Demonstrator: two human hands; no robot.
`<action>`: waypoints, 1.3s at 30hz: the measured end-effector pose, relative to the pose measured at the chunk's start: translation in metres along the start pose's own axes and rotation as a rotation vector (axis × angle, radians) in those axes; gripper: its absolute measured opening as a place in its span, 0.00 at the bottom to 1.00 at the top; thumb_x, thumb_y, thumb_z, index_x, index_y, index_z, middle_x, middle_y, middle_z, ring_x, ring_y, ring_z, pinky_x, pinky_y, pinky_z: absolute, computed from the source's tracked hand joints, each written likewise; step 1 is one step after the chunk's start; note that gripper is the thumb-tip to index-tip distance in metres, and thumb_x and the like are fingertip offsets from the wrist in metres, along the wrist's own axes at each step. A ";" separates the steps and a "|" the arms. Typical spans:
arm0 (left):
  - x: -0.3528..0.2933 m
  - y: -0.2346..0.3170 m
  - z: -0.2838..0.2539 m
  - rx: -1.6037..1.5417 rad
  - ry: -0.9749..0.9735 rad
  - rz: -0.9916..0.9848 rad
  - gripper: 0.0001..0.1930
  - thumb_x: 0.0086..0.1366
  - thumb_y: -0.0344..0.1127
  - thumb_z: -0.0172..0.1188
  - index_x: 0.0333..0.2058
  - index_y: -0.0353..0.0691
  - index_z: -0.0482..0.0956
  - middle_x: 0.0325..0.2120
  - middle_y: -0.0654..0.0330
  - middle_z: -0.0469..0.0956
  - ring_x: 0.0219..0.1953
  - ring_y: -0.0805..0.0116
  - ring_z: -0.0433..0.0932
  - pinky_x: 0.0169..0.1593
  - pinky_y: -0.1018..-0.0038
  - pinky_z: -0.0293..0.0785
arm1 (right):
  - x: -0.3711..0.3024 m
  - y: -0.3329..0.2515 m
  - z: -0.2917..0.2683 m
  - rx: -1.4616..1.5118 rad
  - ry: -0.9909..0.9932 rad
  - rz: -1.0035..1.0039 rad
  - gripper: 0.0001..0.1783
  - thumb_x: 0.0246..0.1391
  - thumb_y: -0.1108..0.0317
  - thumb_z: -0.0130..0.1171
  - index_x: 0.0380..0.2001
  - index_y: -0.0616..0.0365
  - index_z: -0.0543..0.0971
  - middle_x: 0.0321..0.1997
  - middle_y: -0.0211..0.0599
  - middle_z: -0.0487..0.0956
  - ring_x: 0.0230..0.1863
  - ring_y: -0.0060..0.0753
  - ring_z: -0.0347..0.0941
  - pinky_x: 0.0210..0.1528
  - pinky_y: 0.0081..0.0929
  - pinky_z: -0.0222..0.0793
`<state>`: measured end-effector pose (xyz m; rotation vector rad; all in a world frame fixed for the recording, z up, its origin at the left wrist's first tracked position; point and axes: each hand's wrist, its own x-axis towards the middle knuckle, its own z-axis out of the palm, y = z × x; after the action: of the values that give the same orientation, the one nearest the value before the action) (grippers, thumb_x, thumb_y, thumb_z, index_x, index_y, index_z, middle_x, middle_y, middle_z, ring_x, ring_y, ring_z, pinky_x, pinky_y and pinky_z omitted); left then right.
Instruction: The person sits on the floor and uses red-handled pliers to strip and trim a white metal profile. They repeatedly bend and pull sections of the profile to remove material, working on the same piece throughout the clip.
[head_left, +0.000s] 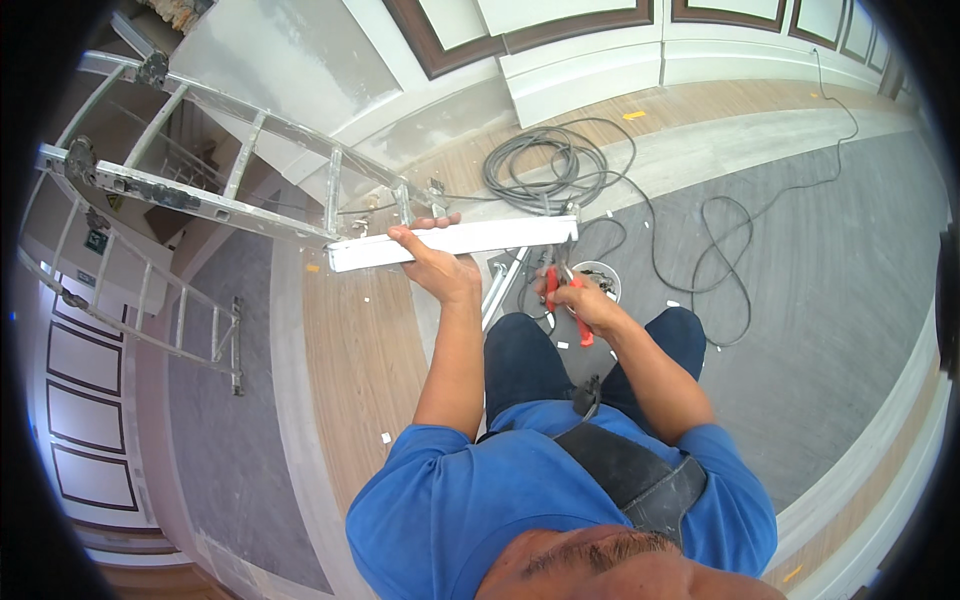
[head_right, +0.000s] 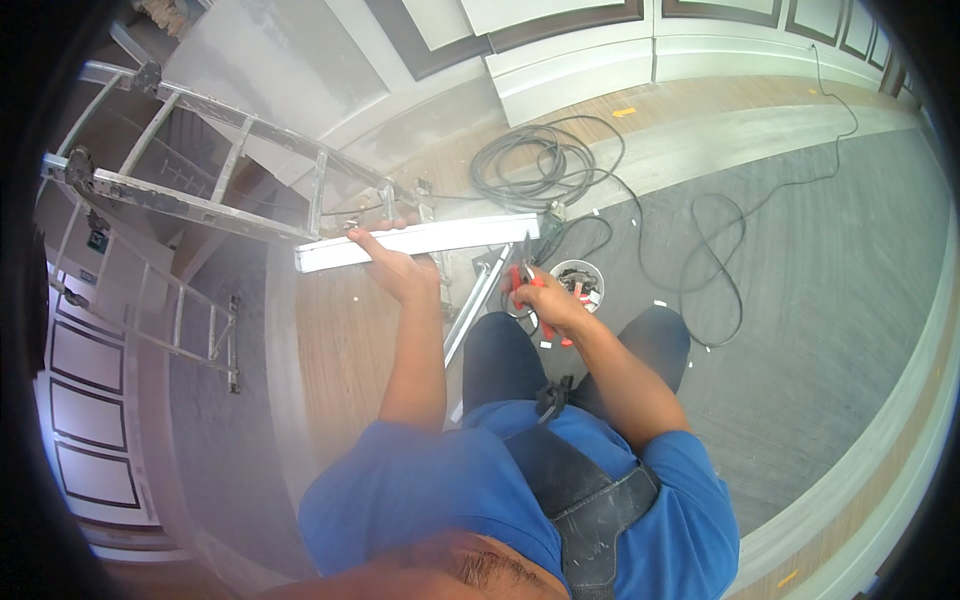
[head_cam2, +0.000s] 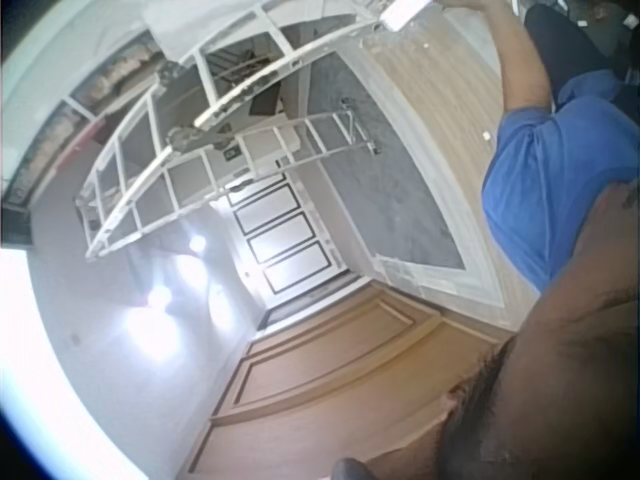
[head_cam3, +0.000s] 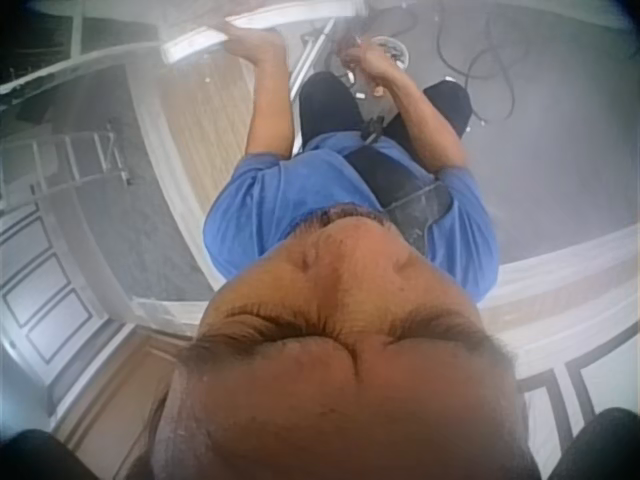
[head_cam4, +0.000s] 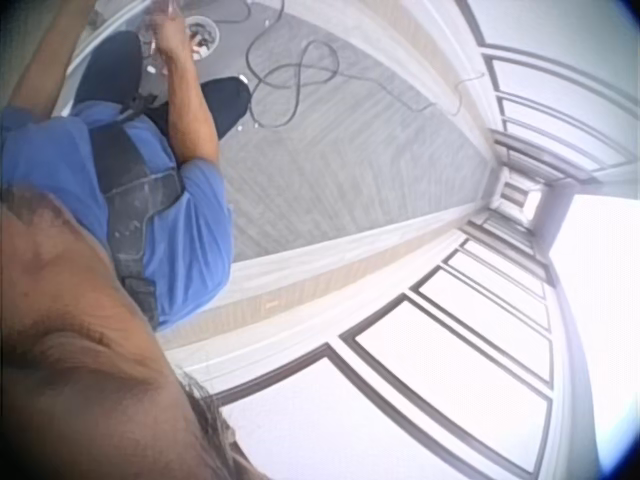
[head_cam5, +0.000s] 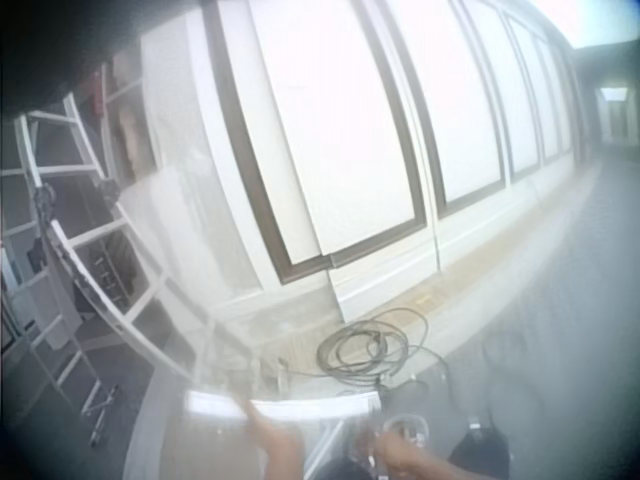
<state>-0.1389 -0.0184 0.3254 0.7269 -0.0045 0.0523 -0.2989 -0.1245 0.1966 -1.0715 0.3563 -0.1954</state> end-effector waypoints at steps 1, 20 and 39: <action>0.006 0.003 0.001 -0.004 -0.043 0.051 0.25 0.72 0.59 0.58 0.46 0.42 0.63 0.30 0.61 0.69 0.31 0.67 0.74 0.43 0.57 0.82 | -0.004 0.003 0.000 -0.028 -0.013 0.034 0.22 0.59 0.71 0.55 0.57 0.64 0.76 0.45 0.43 0.83 0.43 0.32 0.78 0.54 0.33 0.73; 0.030 0.028 0.007 -0.007 -0.284 -0.128 0.24 0.72 0.58 0.59 0.49 0.44 0.64 0.29 0.63 0.69 0.29 0.68 0.74 0.34 0.64 0.77 | -0.047 -0.052 -0.032 -0.856 0.140 -0.137 0.12 0.55 0.64 0.64 0.32 0.64 0.82 0.23 0.39 0.77 0.27 0.31 0.72 0.33 0.34 0.68; -0.012 0.004 0.010 0.442 -0.817 0.409 0.12 0.73 0.39 0.62 0.42 0.34 0.75 0.29 0.60 0.79 0.27 0.70 0.79 0.33 0.63 0.80 | -0.018 -0.059 -0.034 -1.143 0.081 0.270 0.16 0.49 0.61 0.59 0.25 0.67 0.83 0.22 0.56 0.79 0.21 0.49 0.77 0.28 0.44 0.73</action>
<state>-0.1506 -0.0231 0.3352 1.1382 -0.9480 0.1463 -0.3279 -0.1744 0.2371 -2.1185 0.7150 0.2537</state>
